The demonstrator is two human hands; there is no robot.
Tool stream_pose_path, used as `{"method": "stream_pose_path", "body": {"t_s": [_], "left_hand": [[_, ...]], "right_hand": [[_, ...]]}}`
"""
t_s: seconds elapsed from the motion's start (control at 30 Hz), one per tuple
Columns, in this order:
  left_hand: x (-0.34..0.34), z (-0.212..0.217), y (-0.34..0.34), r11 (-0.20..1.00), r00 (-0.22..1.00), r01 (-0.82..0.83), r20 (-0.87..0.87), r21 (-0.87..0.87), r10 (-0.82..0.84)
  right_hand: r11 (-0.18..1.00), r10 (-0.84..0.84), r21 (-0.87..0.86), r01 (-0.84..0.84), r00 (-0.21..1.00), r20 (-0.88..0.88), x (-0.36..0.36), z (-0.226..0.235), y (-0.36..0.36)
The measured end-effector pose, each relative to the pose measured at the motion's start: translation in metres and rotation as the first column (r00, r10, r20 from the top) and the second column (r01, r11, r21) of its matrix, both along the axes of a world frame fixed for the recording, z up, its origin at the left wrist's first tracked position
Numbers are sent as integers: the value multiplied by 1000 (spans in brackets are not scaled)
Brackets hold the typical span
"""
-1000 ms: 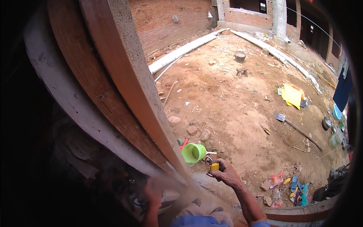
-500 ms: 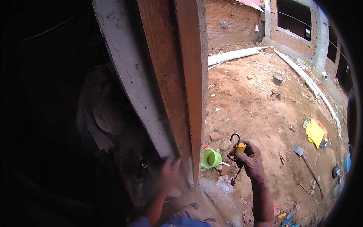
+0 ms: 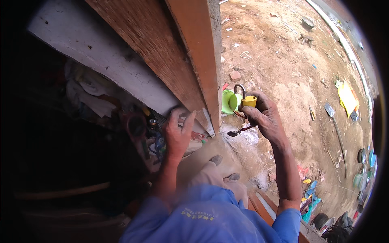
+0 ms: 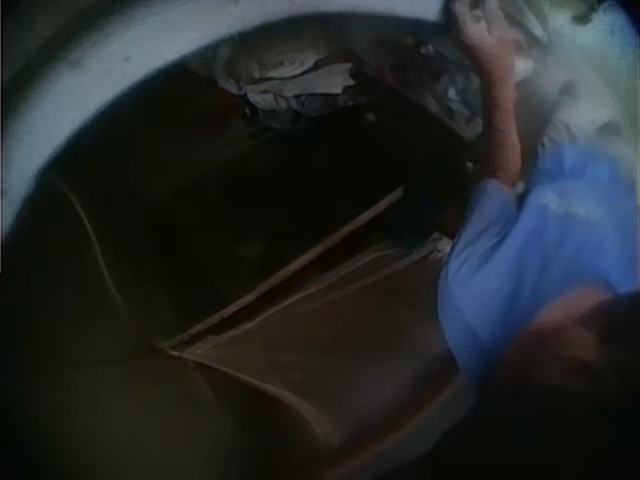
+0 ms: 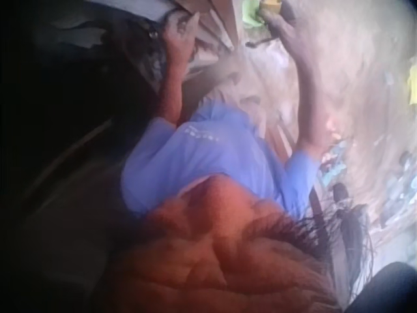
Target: The person walks from a cluttered room into a yard, picks up a white plastic plumbing connector, and attempts to fit it onto a pipe fitting on the wall. They then walk around the yard holding the parts.
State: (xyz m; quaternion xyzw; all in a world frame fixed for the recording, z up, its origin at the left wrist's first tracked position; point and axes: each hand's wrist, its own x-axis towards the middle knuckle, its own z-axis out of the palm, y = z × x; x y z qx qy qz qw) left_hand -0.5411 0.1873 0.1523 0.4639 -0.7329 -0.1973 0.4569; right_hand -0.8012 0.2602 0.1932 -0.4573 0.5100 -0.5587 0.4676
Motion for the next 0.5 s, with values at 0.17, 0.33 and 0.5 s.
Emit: {"method": "stream_pose_path", "body": {"t_s": [0.17,0.33,0.5], "left_hand": [[-6,-6,7,999,999,8,-38,48,-7],[-8,-17,7,997,997,10,-76,80,-4],[-11,-18,13,996,999,-41,-24,74,43]], "right_hand": [[999,33,0,-33,997,66,-5,-25,-10],[994,111,15,-112,992,66,-4,-28,-20],[991,133,-45,-130,987,89,-6,-36,-30]]}}
